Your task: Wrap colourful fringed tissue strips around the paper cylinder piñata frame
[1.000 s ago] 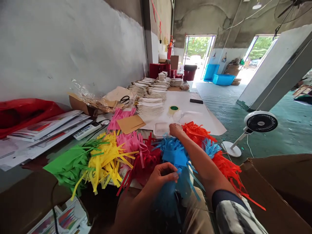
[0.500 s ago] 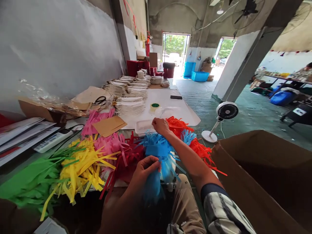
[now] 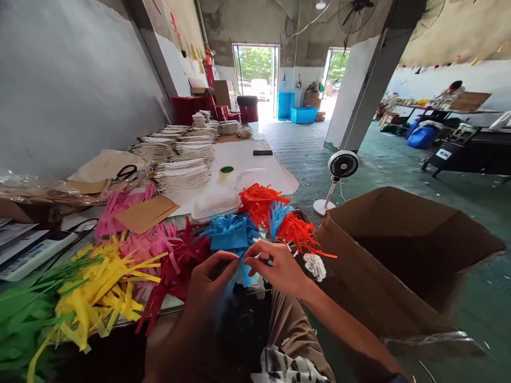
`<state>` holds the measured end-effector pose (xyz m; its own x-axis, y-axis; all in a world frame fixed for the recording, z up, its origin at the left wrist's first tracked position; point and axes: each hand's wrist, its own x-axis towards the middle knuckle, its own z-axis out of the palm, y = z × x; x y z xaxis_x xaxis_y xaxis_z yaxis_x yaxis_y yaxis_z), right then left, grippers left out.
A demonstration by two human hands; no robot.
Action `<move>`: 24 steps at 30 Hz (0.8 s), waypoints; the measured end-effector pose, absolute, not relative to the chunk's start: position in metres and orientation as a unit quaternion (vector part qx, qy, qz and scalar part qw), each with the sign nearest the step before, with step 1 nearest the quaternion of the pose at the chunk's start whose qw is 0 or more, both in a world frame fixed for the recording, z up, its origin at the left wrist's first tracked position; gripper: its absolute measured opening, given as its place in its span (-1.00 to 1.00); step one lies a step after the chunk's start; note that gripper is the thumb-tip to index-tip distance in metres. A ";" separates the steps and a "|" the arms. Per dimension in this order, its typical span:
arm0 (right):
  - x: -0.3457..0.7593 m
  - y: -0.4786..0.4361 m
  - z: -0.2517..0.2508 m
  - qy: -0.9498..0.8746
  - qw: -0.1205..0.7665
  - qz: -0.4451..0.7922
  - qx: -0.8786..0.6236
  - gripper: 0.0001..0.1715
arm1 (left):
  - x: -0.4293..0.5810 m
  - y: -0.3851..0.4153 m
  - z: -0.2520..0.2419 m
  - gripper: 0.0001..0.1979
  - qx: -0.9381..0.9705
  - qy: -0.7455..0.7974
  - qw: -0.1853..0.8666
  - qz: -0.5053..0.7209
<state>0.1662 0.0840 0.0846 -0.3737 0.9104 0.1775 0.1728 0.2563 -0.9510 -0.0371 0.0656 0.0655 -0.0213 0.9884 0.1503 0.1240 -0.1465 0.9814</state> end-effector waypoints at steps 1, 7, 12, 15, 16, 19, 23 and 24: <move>0.170 0.079 0.084 -0.684 0.404 0.456 -0.401 -0.63 | -0.032 0.063 0.067 -0.80 0.569 0.497 0.413 0.509; 0.185 0.066 0.081 -0.668 0.430 0.426 -0.432 -0.68 | -0.017 0.052 0.074 -0.84 0.618 0.474 0.402 0.482; 0.196 0.058 0.084 -0.701 0.417 0.397 -0.420 -0.73 | -0.015 0.049 0.078 -0.85 0.668 0.450 0.402 0.435; 0.201 0.053 0.088 -0.743 0.402 0.340 -0.413 -0.80 | -0.013 0.045 0.080 -0.86 0.679 0.451 0.400 0.419; 0.203 0.052 0.088 -0.754 0.396 0.325 -0.411 -0.82 | -0.012 0.043 0.082 -0.87 0.680 0.450 0.401 0.416; 0.206 0.047 0.091 -0.774 0.382 0.297 -0.409 -0.84 | -0.009 0.037 0.088 -0.90 0.686 0.448 0.396 0.413; 0.206 0.044 0.092 -0.778 0.353 0.308 -0.418 -0.83 | -0.008 0.035 0.091 -0.93 0.697 0.449 0.379 0.412; 0.206 0.044 0.092 -0.777 0.348 0.311 -0.422 -0.82 | -0.009 0.035 0.090 -0.93 0.694 0.452 0.376 0.415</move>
